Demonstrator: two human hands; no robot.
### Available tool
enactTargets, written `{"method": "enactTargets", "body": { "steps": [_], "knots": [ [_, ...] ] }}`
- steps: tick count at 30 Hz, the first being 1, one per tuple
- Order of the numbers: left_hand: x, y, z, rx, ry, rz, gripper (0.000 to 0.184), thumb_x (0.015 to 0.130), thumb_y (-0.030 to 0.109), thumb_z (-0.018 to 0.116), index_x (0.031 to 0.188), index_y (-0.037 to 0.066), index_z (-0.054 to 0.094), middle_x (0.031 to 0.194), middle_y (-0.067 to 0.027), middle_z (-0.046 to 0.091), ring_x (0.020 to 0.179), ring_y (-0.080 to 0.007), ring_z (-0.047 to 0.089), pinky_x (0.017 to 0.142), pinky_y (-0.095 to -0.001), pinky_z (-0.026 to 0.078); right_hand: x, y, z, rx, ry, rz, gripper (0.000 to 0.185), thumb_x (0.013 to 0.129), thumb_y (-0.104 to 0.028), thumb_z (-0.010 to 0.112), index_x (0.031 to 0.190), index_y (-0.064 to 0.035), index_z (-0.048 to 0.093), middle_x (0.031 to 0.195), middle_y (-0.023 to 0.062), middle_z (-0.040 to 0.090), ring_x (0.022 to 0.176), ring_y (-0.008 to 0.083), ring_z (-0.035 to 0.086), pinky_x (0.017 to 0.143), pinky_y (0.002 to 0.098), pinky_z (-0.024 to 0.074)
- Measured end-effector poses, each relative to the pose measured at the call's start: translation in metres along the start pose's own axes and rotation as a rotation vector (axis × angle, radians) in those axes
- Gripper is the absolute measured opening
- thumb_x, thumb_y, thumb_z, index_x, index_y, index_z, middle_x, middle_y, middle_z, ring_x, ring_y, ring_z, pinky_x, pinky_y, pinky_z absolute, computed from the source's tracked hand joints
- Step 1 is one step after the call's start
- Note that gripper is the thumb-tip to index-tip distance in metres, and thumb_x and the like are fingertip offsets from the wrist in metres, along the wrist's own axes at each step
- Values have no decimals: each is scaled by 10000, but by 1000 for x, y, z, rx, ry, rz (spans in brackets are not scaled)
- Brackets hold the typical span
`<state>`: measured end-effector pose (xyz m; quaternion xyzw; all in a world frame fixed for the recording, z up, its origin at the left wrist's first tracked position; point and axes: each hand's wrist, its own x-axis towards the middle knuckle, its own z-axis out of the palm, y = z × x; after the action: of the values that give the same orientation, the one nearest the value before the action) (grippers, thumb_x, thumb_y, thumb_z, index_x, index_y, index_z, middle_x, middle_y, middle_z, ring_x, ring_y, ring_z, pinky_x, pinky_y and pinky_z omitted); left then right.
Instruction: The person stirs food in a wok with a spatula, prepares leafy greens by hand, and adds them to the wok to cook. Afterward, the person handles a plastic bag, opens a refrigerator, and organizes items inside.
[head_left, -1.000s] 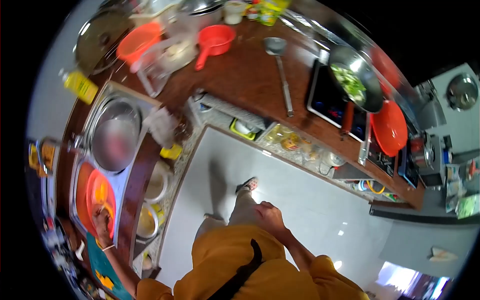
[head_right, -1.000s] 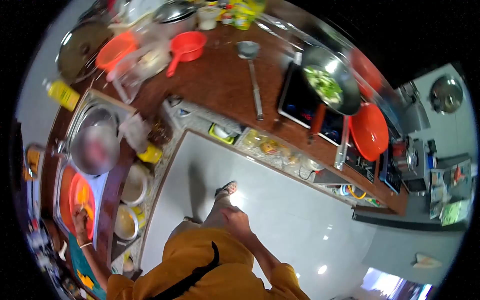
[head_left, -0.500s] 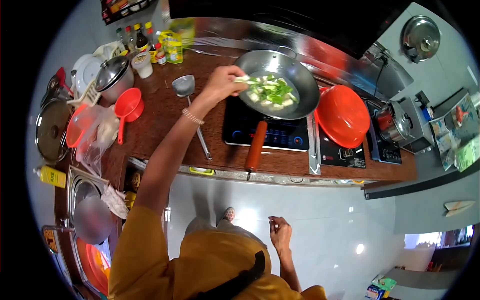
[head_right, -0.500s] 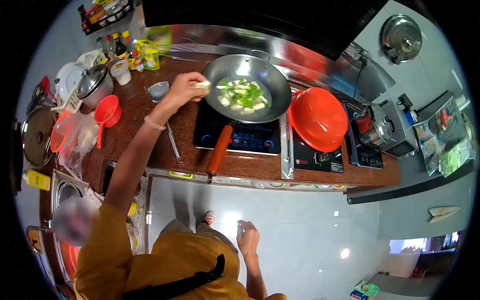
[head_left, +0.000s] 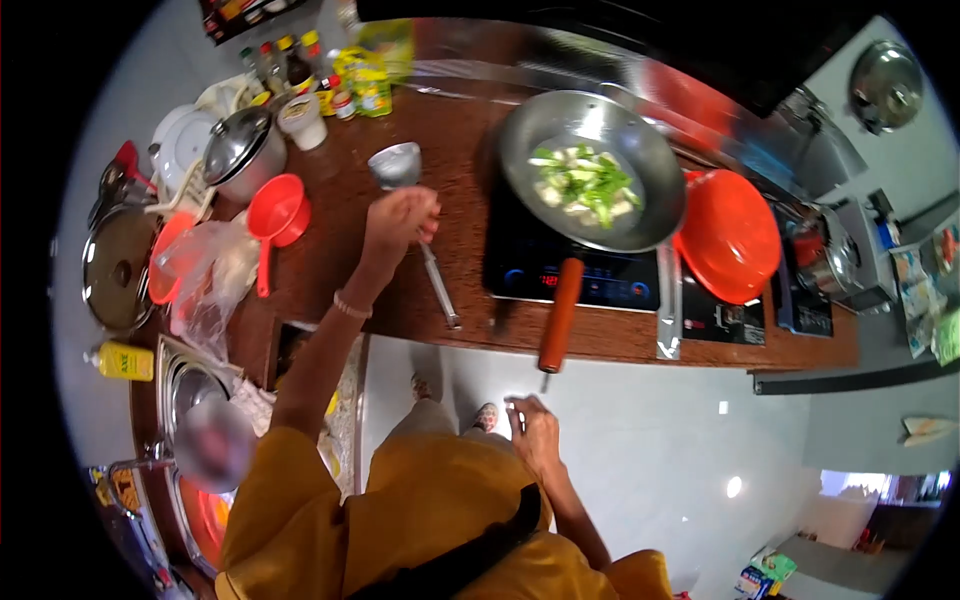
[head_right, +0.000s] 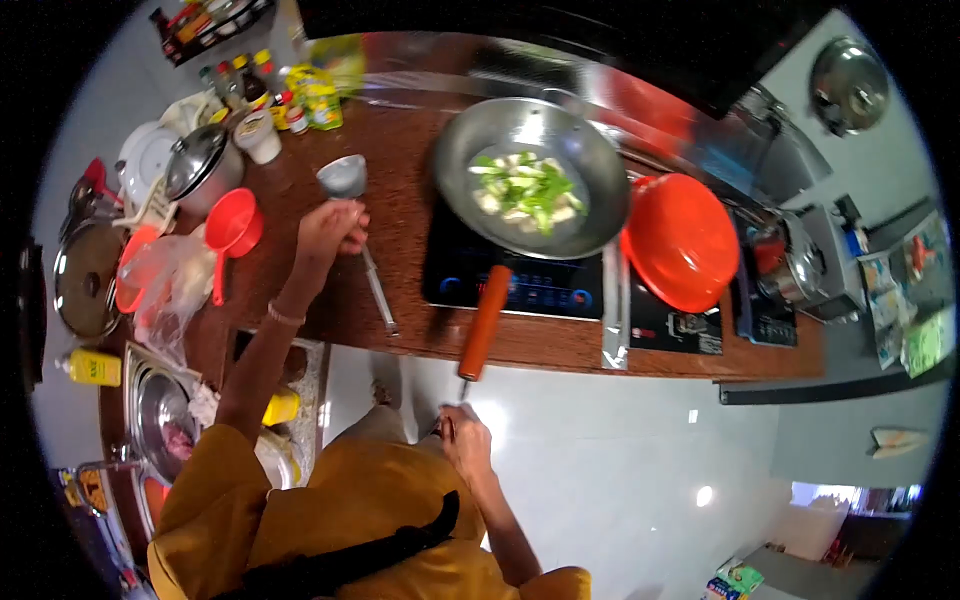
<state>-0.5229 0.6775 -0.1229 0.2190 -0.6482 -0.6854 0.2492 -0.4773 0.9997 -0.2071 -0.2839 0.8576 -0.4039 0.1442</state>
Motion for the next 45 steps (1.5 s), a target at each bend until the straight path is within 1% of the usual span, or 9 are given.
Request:
{"method": "enactTargets", "body": {
  "steps": [6, 12, 16, 19, 24, 30, 36, 38, 45],
  "knots": [
    [-126, -50, -119, 68, 205, -441, 241, 852, 262, 586, 985, 62, 575, 794, -22, 606, 644, -95, 566, 543, -234, 479, 108, -68, 65, -207, 24, -383, 348, 774, -68, 591, 1102, 23, 521, 927, 177, 462, 841, 344, 507, 672, 412, 462],
    [-169, -73, -149, -50, 219, -542, 283, 854, 296, 568, 973, 39, 582, 814, -51, 616, 655, -114, 587, 575, -250, 509, 185, -69, 145, -817, 33, -147, 495, 784, -143, 567, 1226, -10, 390, 934, 140, 478, 882, 293, 500, 737, 395, 454],
    [-142, -77, -140, -32, 75, -556, 250, 875, 240, 538, 988, 20, 575, 833, -54, 613, 685, -109, 578, 592, -249, 504, 196, -86, 138, -358, -141, 117, 389, 799, -189, 548, 1094, 23, 410, 980, 213, 480, 875, 390, 542, 658, 441, 482],
    [-120, -72, -125, -54, -67, -533, 231, 884, 215, 528, 988, 13, 571, 834, -59, 612, 681, -106, 574, 594, -242, 500, 180, -78, 133, -117, 17, -122, 342, 809, -187, 542, 1062, 29, 464, 961, 257, 551, 838, 411, 554, 683, 445, 468],
    [-89, -75, -94, -65, -215, -542, 228, 882, 219, 542, 983, 17, 568, 828, -56, 611, 678, -96, 570, 593, -232, 498, 124, -171, 10, 489, -127, 207, 276, 790, -34, 497, 1055, 16, 440, 839, 131, 605, 636, 222, 603, 584, 331, 489],
    [-67, -51, -18, -113, -486, -531, 265, 892, 248, 529, 1025, 19, 537, 882, -56, 596, 731, -92, 569, 638, -225, 497, 89, -133, -123, 170, 304, 70, 397, 774, 36, 556, 1139, -52, 425, 715, 50, 586, 553, 78, 513, 490, 217, 418],
    [-68, -36, 99, -546, -795, -648, 455, 913, 365, 446, 1274, 102, 356, 1138, -103, 502, 1038, -194, 513, 859, -367, 446, 83, -72, -202, -290, 409, 214, 425, 807, -44, 565, 1223, -63, 480, 648, 198, 554, 552, 289, 554, 560, 340, 445],
    [-69, -38, 131, -808, -682, -938, 439, 890, 364, 488, 1236, 109, 401, 1096, -101, 533, 883, -170, 556, 753, -322, 472, 81, -61, -209, -307, 377, 277, 429, 798, -26, 561, 1220, -67, 499, 697, 216, 588, 599, 328, 588, 575, 353, 458],
    [-73, -30, 166, -716, -533, -873, 392, 811, 327, 582, 1119, 107, 482, 745, -14, 497, 553, -95, 451, 520, -227, 389, 80, -52, -233, -575, 259, 154, 437, 787, -59, 594, 1211, -142, 531, 829, 218, 615, 676, 346, 607, 586, 401, 469]
  ]
}}
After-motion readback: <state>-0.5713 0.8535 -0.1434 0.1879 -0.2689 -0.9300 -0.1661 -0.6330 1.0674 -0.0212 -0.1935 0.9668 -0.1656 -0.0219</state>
